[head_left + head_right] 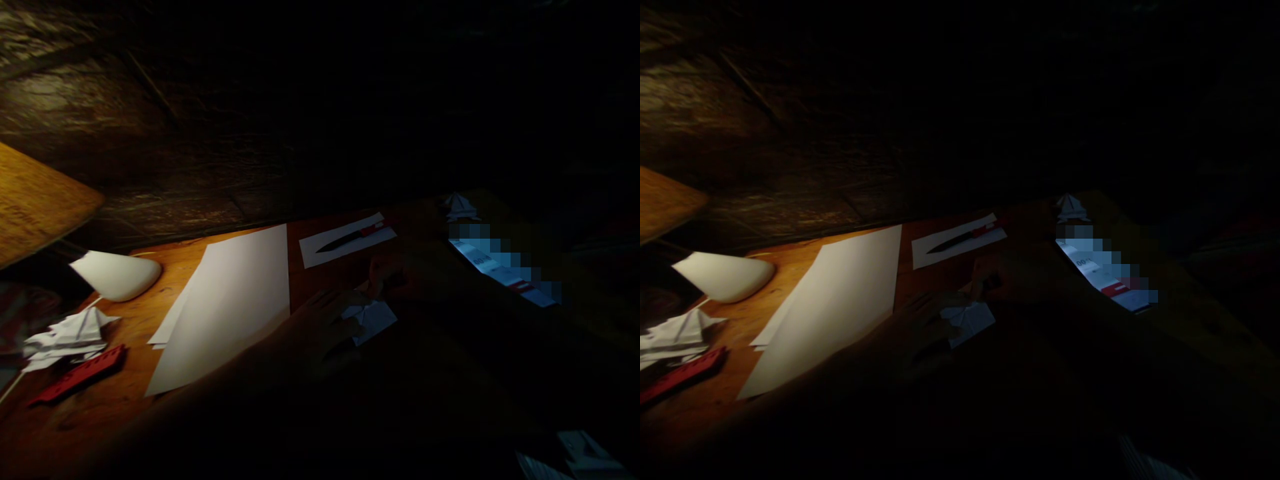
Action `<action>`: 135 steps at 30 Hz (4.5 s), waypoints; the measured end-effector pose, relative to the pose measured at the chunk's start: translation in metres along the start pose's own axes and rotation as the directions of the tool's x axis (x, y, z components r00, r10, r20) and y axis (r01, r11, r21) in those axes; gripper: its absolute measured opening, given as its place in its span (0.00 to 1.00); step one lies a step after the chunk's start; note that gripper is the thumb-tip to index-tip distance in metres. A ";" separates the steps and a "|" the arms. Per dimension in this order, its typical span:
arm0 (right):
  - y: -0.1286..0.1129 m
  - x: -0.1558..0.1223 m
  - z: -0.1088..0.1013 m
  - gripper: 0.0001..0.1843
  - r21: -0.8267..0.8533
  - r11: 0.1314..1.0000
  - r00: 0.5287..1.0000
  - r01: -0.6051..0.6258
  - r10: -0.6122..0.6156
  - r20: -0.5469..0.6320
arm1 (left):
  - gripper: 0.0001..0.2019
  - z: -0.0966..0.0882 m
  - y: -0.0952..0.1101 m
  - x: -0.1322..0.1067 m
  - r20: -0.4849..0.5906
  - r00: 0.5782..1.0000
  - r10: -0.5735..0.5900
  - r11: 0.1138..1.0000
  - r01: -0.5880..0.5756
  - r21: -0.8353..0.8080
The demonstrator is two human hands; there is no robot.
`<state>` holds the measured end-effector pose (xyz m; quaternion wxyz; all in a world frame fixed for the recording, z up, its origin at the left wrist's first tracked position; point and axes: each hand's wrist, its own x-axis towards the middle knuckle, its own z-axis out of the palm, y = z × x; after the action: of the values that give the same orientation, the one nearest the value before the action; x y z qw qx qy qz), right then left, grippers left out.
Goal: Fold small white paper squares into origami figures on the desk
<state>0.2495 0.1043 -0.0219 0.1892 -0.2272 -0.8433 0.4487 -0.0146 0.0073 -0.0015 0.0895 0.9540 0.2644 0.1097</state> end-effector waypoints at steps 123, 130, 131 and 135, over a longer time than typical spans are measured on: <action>-0.030 0.000 0.002 0.08 -0.298 0.923 0.964 -0.245 0.197 -0.180 | 0.23 0.010 0.009 0.002 0.048 0.991 0.122 0.992 -0.123 0.020; -0.034 0.000 0.005 0.14 -0.294 0.925 0.964 -0.242 0.196 -0.179 | 0.22 0.007 0.011 0.004 0.069 0.990 0.119 0.992 -0.122 0.033; -0.033 0.000 0.005 0.15 -0.291 0.927 0.965 -0.239 0.193 -0.177 | 0.22 0.007 0.012 0.003 0.070 0.990 0.119 0.992 -0.121 0.032; -0.030 0.000 0.008 0.14 -0.262 0.934 0.963 -0.242 0.199 -0.180 | 0.23 0.005 0.012 0.003 0.050 0.991 0.124 0.991 -0.127 0.051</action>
<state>0.2387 0.0846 -0.0005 0.1663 -0.3786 -0.8509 0.3241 -0.0048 -0.0014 -0.0032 0.0630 0.9731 0.2044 0.0855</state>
